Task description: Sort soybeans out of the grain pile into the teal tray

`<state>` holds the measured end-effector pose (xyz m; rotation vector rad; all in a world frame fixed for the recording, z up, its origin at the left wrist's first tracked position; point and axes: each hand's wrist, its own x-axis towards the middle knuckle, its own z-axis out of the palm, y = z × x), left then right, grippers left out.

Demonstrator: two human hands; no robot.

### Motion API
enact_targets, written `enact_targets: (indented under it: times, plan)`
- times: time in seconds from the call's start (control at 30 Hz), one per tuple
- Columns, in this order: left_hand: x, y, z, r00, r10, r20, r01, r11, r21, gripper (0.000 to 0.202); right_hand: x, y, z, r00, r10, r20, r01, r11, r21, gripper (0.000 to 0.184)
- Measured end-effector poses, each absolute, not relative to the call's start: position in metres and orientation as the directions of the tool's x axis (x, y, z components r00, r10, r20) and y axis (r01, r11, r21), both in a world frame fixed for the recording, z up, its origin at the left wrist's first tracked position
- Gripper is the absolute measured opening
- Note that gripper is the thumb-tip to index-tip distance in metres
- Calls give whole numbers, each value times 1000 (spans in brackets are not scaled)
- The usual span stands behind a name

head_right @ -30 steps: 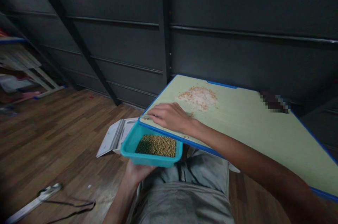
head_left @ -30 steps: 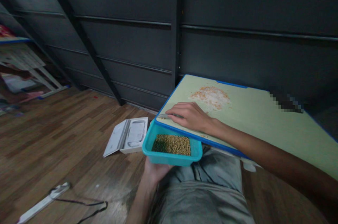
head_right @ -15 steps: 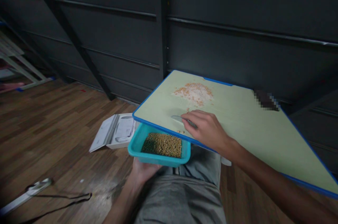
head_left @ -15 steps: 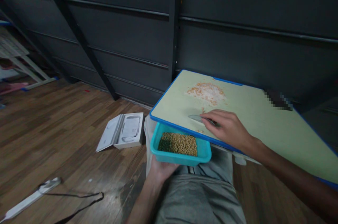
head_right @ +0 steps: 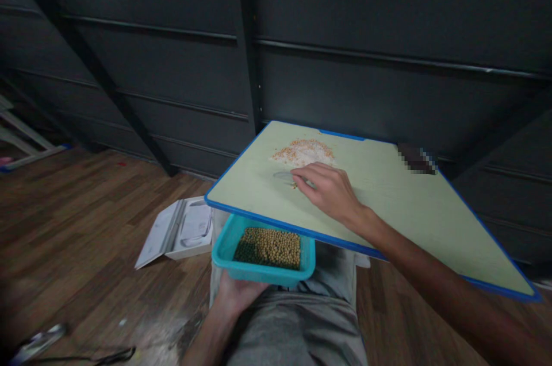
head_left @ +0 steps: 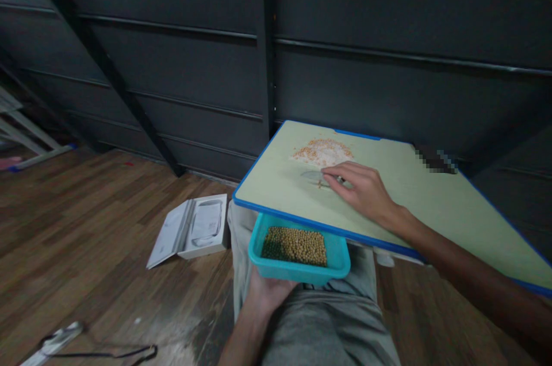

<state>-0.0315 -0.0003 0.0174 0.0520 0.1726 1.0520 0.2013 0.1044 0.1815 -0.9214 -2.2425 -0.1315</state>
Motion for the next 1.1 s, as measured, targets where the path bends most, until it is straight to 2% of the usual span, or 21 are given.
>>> enact_targets:
  times: [0.13,0.33,0.7,0.87,1.1]
  plan:
    - [-34,-2,18,487,864,-130,-845,504,178,40,213,136,171,-409,646,645,688,683,-247,23]
    - [-38,-1,10,472,856,-209,-845,507,168,44,211,131,161,-486,632,604,702,694,-161,24]
    - [-38,0,8,473,859,-197,-845,505,174,45,208,132,162,-495,625,604,715,687,-125,26]
    - [-38,-1,13,487,855,-176,-835,515,193,46,206,129,161,-499,635,589,707,692,-146,25]
    - [-36,2,12,437,841,-320,-841,508,186,37,204,118,160,-532,572,624,652,747,-128,22]
